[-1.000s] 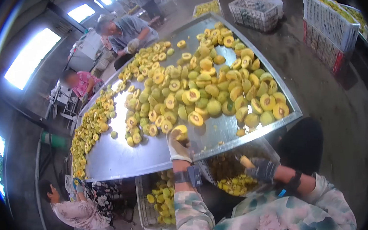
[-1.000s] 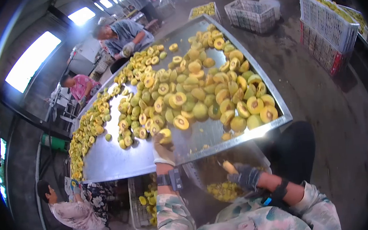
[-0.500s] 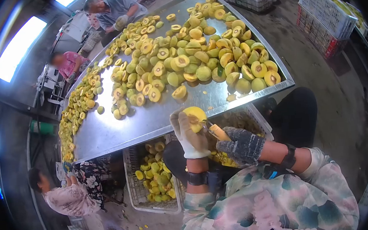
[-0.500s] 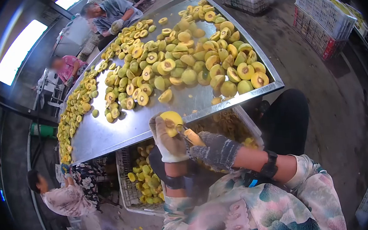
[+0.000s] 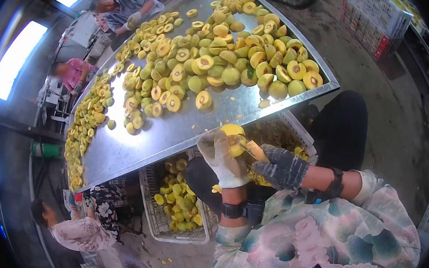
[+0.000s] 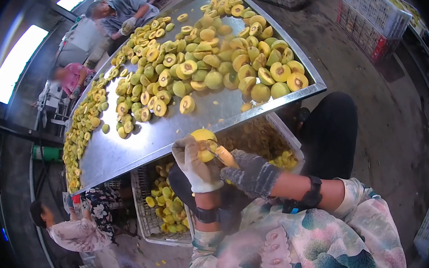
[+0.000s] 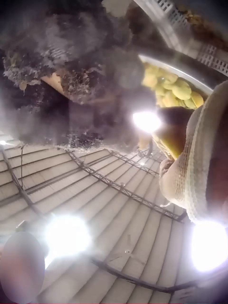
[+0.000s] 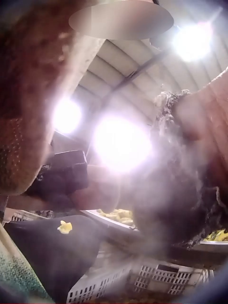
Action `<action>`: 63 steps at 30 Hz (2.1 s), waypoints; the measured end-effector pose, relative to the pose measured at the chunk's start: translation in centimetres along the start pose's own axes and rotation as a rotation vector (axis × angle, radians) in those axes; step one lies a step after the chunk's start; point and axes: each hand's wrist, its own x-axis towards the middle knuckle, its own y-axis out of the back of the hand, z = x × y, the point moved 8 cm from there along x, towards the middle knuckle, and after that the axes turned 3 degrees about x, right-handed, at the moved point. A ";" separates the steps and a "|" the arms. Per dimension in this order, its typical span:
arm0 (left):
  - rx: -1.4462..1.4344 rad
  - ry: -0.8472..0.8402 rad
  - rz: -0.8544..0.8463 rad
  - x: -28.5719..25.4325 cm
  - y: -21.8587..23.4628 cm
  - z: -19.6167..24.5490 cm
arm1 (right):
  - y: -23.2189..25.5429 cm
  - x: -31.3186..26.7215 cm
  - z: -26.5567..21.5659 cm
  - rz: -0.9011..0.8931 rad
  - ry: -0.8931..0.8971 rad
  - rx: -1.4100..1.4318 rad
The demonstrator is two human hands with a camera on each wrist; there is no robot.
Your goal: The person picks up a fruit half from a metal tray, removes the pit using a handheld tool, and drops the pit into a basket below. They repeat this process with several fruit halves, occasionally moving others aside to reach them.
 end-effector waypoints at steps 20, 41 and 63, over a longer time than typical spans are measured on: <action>-0.007 0.186 -0.360 -1.2 -4.0 0.9 | 0.1 -1.3 -2.2 -0.341 -0.282 0.429; 0.213 0.213 -0.053 -0.1 5.4 0.0 | 0.5 -1.6 10.6 -0.490 -0.428 0.127; 1.538 -0.020 -0.462 20.2 3.3 -10.9 | 6.6 0.0 10.6 -0.108 -0.304 -0.205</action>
